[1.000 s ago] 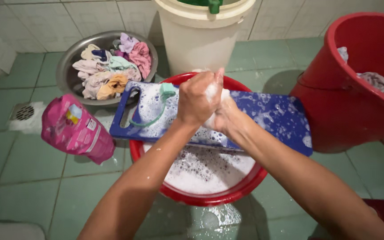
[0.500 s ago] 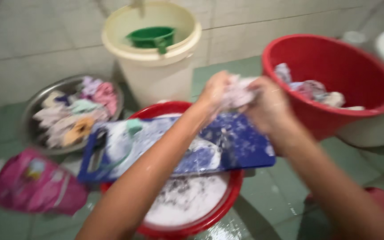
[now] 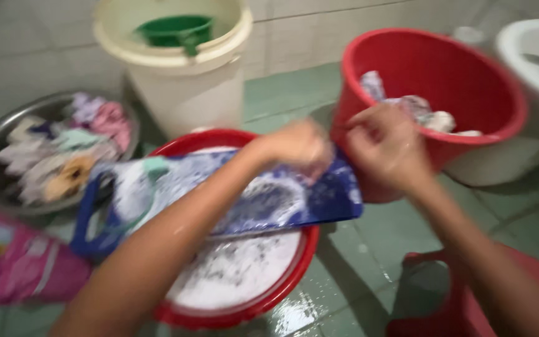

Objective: The person washes clothes by hand using a scrubbing board and a brush in a red basin, then rinses them and transfers them to another basin.

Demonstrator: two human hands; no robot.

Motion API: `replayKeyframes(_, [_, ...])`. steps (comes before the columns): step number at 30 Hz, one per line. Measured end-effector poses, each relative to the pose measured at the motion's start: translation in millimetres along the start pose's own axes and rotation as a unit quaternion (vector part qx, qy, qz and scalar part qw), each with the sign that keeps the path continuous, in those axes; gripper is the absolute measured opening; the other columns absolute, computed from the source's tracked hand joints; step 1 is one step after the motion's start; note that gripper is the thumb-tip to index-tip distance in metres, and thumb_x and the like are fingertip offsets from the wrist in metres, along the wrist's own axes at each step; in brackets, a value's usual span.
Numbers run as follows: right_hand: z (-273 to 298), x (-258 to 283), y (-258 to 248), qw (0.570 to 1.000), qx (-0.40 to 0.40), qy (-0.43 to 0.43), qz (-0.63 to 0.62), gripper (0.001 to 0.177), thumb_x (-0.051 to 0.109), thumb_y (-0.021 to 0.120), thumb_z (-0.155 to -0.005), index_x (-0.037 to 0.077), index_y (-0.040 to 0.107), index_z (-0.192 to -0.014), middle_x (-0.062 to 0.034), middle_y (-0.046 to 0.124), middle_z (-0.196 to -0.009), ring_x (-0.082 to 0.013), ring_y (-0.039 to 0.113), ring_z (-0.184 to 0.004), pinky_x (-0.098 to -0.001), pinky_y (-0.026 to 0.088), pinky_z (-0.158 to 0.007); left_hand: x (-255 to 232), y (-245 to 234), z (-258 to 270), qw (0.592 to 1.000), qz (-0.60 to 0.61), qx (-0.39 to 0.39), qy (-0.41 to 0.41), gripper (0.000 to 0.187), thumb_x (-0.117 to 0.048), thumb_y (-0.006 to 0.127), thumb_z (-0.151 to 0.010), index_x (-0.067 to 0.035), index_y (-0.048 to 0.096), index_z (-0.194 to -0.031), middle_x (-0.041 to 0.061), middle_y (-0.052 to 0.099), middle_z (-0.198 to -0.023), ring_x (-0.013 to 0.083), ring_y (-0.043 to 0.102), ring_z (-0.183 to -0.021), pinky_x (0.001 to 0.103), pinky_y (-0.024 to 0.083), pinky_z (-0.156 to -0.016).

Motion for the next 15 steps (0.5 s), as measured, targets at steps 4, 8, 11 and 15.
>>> replayKeyframes(4, [33,91,120,0.948,0.265,-0.150,-0.091,0.054,0.032,0.086,-0.078,0.010,0.066,-0.123,-0.0172,0.061,-0.125,-0.0334,0.060,-0.115,-0.0455,0.051,-0.098,41,105,169,0.883,-0.075,0.231,-0.402,0.020,-0.008,0.066,-0.078,-0.001,0.080,-0.089,0.018,0.077,-0.092,0.0281,0.076,-0.087,0.048,0.059,-0.079])
replayKeyframes(8, [62,129,199,0.872,0.446,-0.187,0.073,0.105,0.035,0.092,-0.066,0.024,0.041,-0.157,-0.0179,0.035,-0.157,-0.0385,0.041,-0.136,-0.0576,0.041,-0.104,78,157,230,0.848,-0.292,-0.036,-0.442,0.053,-0.019,0.076,-0.063,-0.007,0.073,-0.114,0.022,0.066,-0.121,0.0437,0.062,-0.115,0.065,0.049,-0.092])
replayKeyframes(11, [63,126,219,0.860,0.480,-0.141,0.099,0.097,0.036,0.090,-0.070,0.034,0.040,-0.153,-0.0116,0.037,-0.155,-0.0335,0.038,-0.141,-0.0575,0.040,-0.112,152,183,249,0.825,-0.361,-0.149,-0.409,0.082,-0.034,0.087,-0.048,-0.011,0.067,-0.123,0.024,0.063,-0.129,0.0472,0.060,-0.120,0.069,0.047,-0.093])
replayKeyframes(15, [53,116,236,0.869,0.462,-0.150,0.094,0.098,0.032,0.091,-0.066,0.036,0.043,-0.152,-0.0104,0.036,-0.158,-0.0327,0.036,-0.141,-0.0563,0.037,-0.113,268,243,254,0.853,-0.085,-0.034,-0.513,0.046,-0.023,0.068,-0.088,-0.006,0.069,-0.131,0.024,0.067,-0.130,0.0382,0.067,-0.118,0.048,0.053,-0.101])
Point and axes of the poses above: each hand's wrist, its own z-axis away from the middle knuckle, its own y-axis out of the palm, x = y × z, the point moved 7 cm from there along -z, towards the middle knuckle
